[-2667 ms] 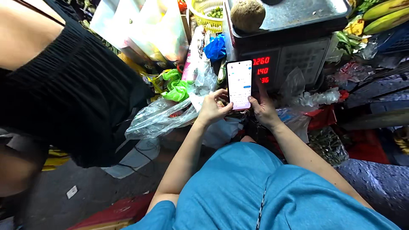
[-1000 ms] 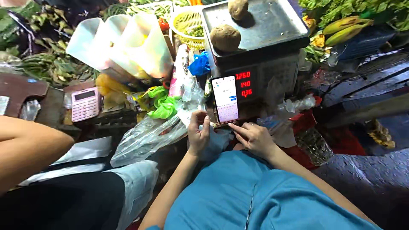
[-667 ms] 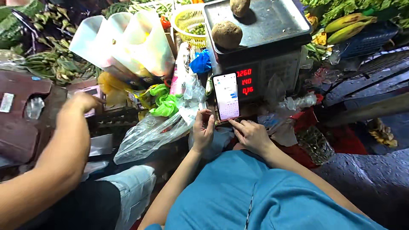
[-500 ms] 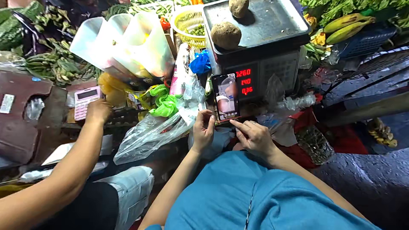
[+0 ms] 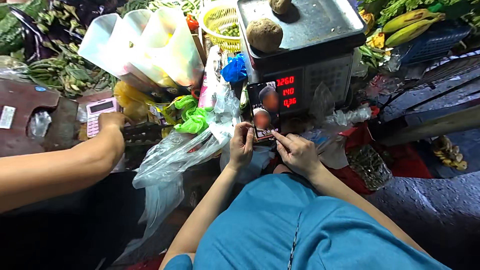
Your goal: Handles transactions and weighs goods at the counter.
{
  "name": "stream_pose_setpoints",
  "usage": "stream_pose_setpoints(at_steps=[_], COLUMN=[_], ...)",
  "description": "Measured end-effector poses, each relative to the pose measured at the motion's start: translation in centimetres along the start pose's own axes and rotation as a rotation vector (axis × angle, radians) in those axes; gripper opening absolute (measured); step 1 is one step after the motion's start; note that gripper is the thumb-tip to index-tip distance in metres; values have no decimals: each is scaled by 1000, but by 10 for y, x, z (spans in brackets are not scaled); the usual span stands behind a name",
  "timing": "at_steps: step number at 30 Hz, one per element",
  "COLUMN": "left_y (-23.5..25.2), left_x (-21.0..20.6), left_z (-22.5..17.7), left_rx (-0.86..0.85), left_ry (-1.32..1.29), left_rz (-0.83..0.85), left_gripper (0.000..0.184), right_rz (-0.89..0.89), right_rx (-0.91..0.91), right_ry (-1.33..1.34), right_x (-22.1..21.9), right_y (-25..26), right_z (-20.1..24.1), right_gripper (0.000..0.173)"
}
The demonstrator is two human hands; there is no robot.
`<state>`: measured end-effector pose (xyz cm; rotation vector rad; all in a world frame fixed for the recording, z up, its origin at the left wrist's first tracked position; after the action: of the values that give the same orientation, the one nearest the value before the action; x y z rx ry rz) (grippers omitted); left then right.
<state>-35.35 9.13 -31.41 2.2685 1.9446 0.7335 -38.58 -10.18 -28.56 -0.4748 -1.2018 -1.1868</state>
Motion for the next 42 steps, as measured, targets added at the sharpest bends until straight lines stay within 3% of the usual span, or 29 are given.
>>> stream_pose_setpoints(at_steps=[16,23,31,42], left_y=[1,12,16,18], left_x=[2,2,1,-2], left_z=[1,0,0,0], left_rx=[-48,66,98,129], left_ry=[-6,-37,4,26], left_rz=[33,28,12,-17], left_gripper=[26,33,32,31], right_rz=[-66,-85,-21,-9], right_rx=[6,10,-43,22], right_ry=[48,16,-48,-3], right_x=[14,11,7,3], right_y=[2,6,7,13], right_z=[0,-1,-6,0], right_gripper=[36,36,37,38])
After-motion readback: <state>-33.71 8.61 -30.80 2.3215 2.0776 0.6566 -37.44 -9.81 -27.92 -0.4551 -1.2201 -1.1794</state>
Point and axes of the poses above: each hand's wrist, its own y-axis towards the middle knuckle, its own x-axis out of the back of the hand, z = x × y, the point moved 4 cm from there along y, towards the middle knuckle, and after that the axes turned 12 degrees about z, right-handed, at the moved point
